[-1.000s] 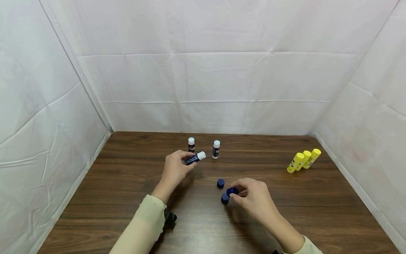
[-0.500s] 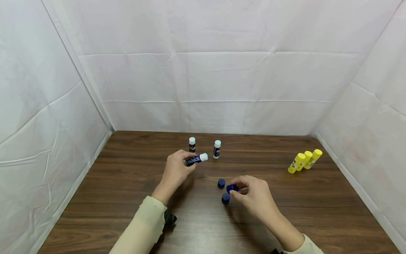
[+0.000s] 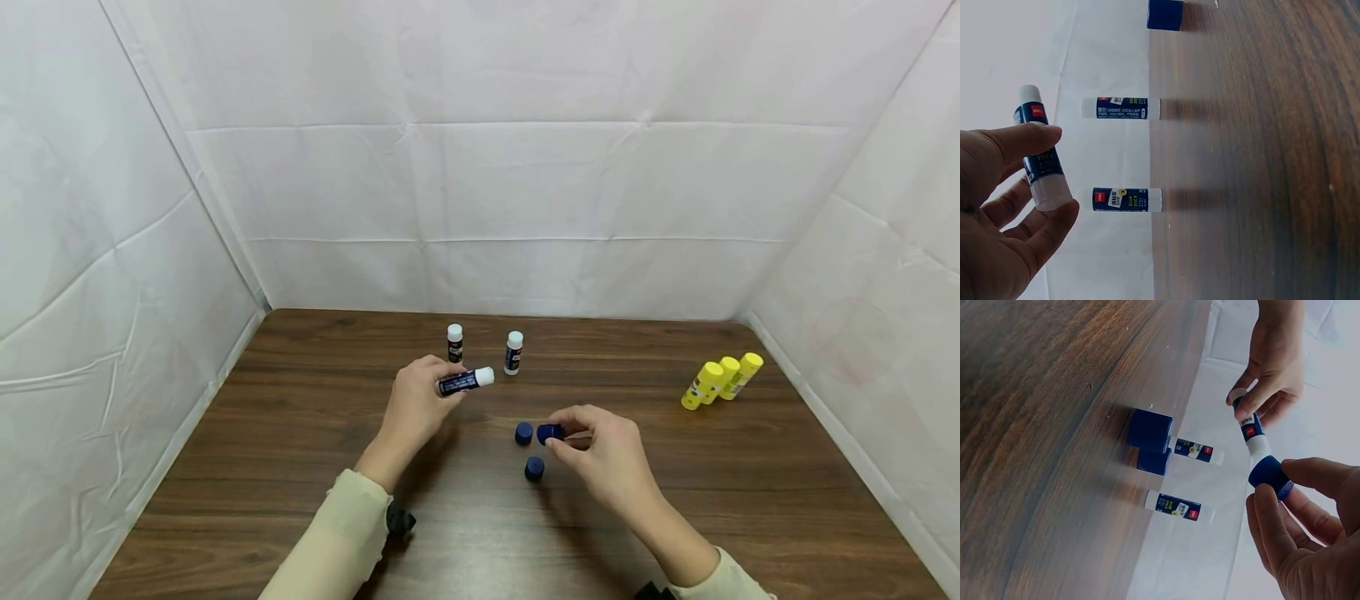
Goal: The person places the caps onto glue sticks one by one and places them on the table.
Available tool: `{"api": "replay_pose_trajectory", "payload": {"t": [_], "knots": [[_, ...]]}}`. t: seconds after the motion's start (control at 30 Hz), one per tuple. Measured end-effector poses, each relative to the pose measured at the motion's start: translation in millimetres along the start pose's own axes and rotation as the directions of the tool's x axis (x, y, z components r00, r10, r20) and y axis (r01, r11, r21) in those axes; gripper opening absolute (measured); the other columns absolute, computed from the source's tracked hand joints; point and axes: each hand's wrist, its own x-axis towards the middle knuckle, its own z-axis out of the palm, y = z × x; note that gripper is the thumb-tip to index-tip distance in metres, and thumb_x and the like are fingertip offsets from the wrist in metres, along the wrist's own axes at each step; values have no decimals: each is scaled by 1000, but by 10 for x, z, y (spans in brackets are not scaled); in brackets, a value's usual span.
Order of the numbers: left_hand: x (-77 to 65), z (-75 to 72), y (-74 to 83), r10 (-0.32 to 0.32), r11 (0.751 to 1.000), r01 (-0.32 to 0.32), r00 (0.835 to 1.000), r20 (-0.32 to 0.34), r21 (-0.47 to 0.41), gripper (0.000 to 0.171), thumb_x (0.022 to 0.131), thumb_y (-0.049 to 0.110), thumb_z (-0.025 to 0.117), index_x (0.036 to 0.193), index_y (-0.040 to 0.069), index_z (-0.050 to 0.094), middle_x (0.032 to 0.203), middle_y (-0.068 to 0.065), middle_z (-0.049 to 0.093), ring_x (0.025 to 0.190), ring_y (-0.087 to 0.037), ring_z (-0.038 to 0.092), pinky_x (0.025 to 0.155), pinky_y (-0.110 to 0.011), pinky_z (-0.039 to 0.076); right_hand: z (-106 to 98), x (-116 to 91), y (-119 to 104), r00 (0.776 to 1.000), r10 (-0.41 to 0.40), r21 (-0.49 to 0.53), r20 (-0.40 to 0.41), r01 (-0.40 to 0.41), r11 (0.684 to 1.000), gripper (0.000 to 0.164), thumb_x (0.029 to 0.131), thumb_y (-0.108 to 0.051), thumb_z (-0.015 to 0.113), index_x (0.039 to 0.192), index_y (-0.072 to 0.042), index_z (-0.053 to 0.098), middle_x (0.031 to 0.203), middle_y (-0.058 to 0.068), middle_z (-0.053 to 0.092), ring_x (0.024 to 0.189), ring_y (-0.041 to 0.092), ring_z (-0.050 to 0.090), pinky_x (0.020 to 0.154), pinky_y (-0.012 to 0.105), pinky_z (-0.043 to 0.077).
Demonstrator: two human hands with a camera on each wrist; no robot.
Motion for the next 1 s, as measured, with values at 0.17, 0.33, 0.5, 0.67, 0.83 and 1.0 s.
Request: {"api": "replay_pose_trajectory", "payload": {"t": [0.17, 0.33, 0.5, 0.67, 0.83, 1.0], "knots": [[-30, -14, 20, 53, 997, -52, 999, -7, 54, 28, 82, 16, 87, 109, 18, 80, 107, -1, 70, 95, -20, 65, 80, -37, 57, 1, 10, 26, 999, 31, 25, 8, -31, 999, 21, 83, -11, 85, 100, -20, 77, 93, -4, 73, 85, 10, 72, 72, 23, 60], [-48, -26, 45, 98, 993, -97, 995, -16, 70, 28, 82, 16, 87, 108, 18, 80, 107, 0, 70, 96, -19, 64, 81, -36, 57, -2, 28, 30, 999, 41, 65, 1, -41, 997, 21, 84, -11, 84, 101, -20, 76, 94, -4, 73, 88, 11, 71, 74, 23, 59], [-84, -56, 96, 146, 986, -142, 989, -33, 91, 29, 80, 14, 89, 107, 17, 81, 106, 1, 71, 99, -19, 64, 84, -36, 57, 1, 41, 31, 999, 39, 101, -8, -38, 994, 21, 85, -10, 83, 103, -18, 76, 95, -4, 73, 92, 12, 70, 76, 23, 59], [-130, -76, 129, 191, 977, -185, 980, -53, 107, 29, 77, 13, 90, 105, 17, 81, 104, 1, 71, 97, -18, 63, 81, -34, 57, 14, 52, 47, 999, 35, 108, -15, -33, 994, 21, 85, -11, 83, 103, -19, 77, 95, -4, 73, 94, 12, 70, 78, 23, 59], [-156, -94, 138, 196, 977, -191, 979, -53, 97, 29, 77, 14, 91, 104, 17, 81, 101, 2, 71, 93, -17, 62, 79, -33, 56, 17, 61, 46, 999, 44, 111, -16, -42, 993, 20, 86, -12, 83, 103, -20, 77, 96, -5, 73, 95, 11, 70, 79, 25, 59], [-183, -126, 152, 201, 977, -196, 978, -49, 88, 30, 76, 14, 91, 103, 18, 81, 101, 3, 71, 93, -16, 62, 78, -33, 56, 26, 73, 40, 998, 56, 156, -14, -53, 986, 20, 86, -11, 82, 104, -20, 77, 98, -4, 74, 96, 12, 71, 80, 26, 59]]}}
